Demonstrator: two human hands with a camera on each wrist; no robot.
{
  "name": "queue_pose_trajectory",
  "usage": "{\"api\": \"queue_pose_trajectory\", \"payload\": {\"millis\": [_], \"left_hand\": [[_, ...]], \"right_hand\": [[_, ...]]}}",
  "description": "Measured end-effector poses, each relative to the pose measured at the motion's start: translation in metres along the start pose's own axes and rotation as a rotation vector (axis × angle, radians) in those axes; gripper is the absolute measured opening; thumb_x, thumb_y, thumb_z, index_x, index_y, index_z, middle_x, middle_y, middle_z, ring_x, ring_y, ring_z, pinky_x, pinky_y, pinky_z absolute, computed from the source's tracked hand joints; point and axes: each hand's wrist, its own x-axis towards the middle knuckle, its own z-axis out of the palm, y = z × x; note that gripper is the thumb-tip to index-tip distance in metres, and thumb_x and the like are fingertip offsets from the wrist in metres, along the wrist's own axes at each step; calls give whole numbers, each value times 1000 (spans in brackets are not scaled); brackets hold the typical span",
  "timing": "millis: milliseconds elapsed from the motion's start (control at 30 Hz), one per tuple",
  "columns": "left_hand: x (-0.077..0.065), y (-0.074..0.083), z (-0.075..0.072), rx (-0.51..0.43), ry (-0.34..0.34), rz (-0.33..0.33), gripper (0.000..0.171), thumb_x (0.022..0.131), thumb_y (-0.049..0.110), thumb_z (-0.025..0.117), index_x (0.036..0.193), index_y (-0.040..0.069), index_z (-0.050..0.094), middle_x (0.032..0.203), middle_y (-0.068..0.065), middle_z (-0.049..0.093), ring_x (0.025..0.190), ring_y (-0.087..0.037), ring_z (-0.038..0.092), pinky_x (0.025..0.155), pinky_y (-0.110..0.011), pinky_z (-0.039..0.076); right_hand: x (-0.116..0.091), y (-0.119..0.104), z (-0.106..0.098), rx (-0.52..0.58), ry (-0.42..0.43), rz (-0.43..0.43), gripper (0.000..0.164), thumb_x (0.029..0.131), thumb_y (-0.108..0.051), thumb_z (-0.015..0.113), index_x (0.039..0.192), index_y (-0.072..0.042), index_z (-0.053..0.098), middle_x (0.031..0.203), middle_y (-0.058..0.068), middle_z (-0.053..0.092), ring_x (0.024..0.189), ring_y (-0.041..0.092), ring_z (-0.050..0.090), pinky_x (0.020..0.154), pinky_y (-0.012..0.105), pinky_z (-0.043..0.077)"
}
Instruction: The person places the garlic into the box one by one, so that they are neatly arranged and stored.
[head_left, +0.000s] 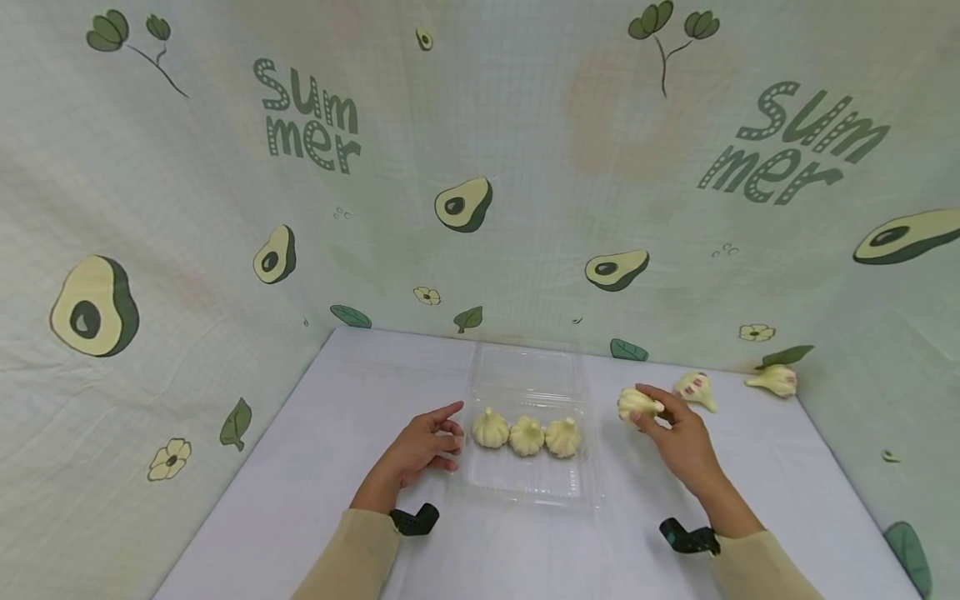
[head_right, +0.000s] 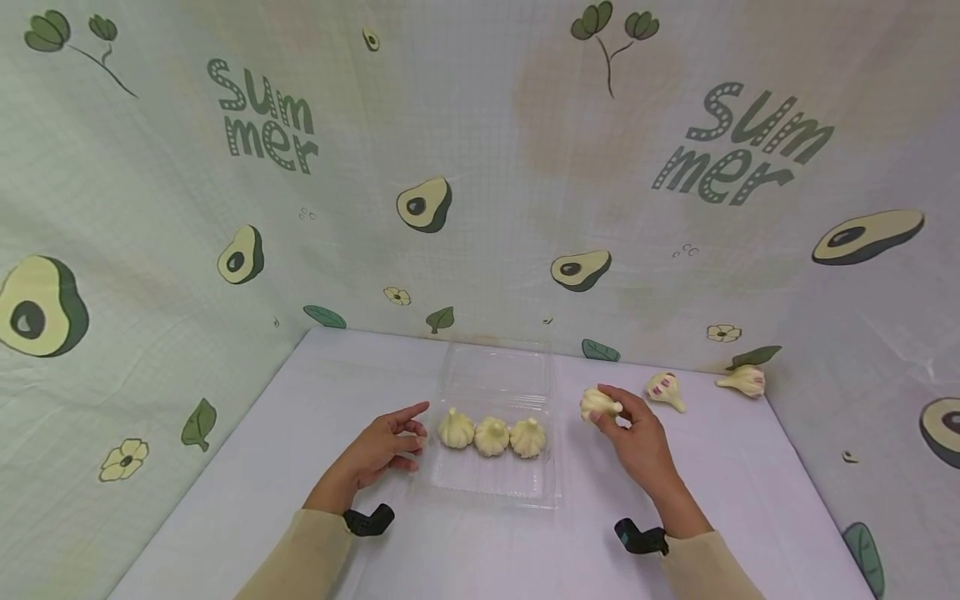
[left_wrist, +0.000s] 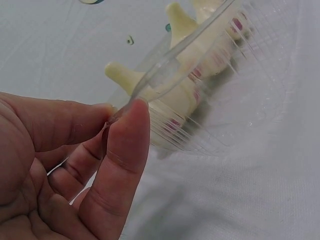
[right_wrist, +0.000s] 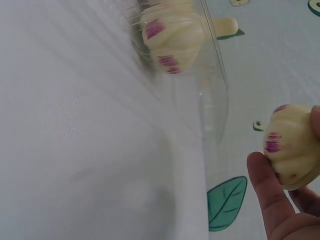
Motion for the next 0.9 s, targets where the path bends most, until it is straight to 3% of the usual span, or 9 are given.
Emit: {"api": "queue_pose_trajectory", "payload": {"millis": [100, 333, 533, 900], "left_hand": [[0, 0, 0, -1, 2, 0, 74, 98, -6, 65, 165, 13, 39, 112, -9, 58, 85, -17, 62, 64, -29, 62], [1, -1, 1, 3, 3, -1, 75, 97, -7, 65, 164, 12, 39, 112, -9, 58, 84, -17, 62, 63, -29, 62], [0, -1, 0, 1, 13, -1, 75, 97, -6, 65, 164, 13, 39, 112, -9, 59, 84, -17, 62, 63, -29, 62], [0, -1, 2, 12, 14, -4, 75, 96, -6, 65, 164, 14, 40, 112, -9, 58, 84, -17, 62, 63, -29, 62]], "right_hand": [[-2, -2, 0, 32, -18, -19, 51, 109, -27, 62, 155, -8, 53, 145, 23, 57, 103, -14, 54, 82, 15, 59], [-4, -15, 3, 7, 42, 61, 47, 101, -32, 74, 141, -8, 63, 142, 17, 62, 117, 11, 63, 79, 12, 55], [-5, -25, 9, 141, 77, 104, 43, 99, -24, 77, 135, -3, 69, 133, 26, 67, 94, -14, 64, 75, 17, 61], [-13, -48, 22, 167, 14, 68, 40, 100, -23, 76, 133, -2, 69, 135, 20, 65, 102, -12, 59, 78, 22, 63]]}}
